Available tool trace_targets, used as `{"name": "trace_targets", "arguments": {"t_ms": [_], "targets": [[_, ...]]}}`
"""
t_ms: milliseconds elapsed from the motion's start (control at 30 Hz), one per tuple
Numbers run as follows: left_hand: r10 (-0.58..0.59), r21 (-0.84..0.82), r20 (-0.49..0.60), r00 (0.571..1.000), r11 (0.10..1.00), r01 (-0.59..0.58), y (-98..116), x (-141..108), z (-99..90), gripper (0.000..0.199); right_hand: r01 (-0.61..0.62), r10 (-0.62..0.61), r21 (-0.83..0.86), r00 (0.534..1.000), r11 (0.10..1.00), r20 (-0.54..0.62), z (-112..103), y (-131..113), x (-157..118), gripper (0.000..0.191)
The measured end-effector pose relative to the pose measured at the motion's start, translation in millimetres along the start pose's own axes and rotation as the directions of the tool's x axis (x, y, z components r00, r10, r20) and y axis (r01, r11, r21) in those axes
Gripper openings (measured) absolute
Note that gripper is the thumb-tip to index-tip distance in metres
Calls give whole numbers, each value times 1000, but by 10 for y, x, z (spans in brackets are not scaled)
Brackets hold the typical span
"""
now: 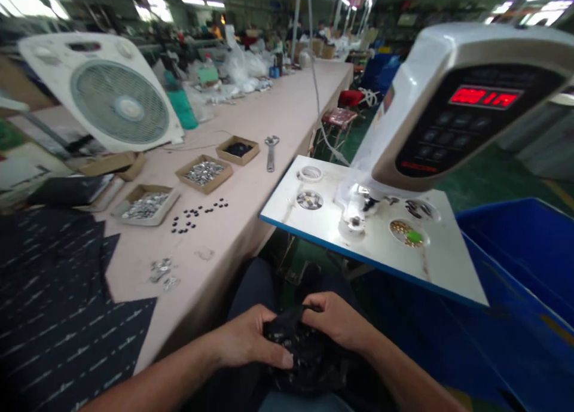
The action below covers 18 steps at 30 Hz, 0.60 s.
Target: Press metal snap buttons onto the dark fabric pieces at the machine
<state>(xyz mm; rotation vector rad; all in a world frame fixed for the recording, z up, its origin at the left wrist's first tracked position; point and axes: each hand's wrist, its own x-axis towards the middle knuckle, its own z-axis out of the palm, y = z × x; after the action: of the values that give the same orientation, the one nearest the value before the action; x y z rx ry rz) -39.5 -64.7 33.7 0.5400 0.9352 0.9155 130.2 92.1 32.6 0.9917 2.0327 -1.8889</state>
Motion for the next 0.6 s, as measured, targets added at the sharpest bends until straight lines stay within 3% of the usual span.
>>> {"name": "trace_targets", "arguments": {"t_ms": [67, 133, 267, 333, 367, 400, 500, 600], "targets": [[15, -36, -15, 1000, 999, -16, -44, 35, 21, 41, 42, -48, -149, 998, 988, -37, -64, -78, 96, 23], [26, -68, -46, 999, 997, -29, -105, 76, 43, 42, 114, -112, -223, 993, 968, 21, -136, -274, 177, 30], [63, -90, -81, 995, 993, -70, -232, 133, 74, 51, 251, -222, -85, 942, 964, 253, -63, -938, 330, 34], [102, -67, -67, 993, 992, -106, -267, 140, 83, 51, 347, -311, -119, 918, 930, 245, 193, -1264, 470, 25], [121, -48, -59, 991, 991, -124, -271, 138, 86, 52, 408, -366, -213, 906, 888, 213, 372, -1391, 573, 21], [143, -31, -47, 989, 989, -144, -265, 133, 89, 53, 479, -442, -306, 877, 822, 186, 570, -1489, 698, 18], [257, -21, -6, 967, 966, -257, -201, 102, 87, 61, 671, -645, -513, 717, 536, 264, 1142, -1621, 1176, 18], [371, -28, 29, 928, 928, -370, -118, 45, 54, 71, 686, -689, -640, 649, 347, 323, 1481, -1621, 1615, 17]]}}
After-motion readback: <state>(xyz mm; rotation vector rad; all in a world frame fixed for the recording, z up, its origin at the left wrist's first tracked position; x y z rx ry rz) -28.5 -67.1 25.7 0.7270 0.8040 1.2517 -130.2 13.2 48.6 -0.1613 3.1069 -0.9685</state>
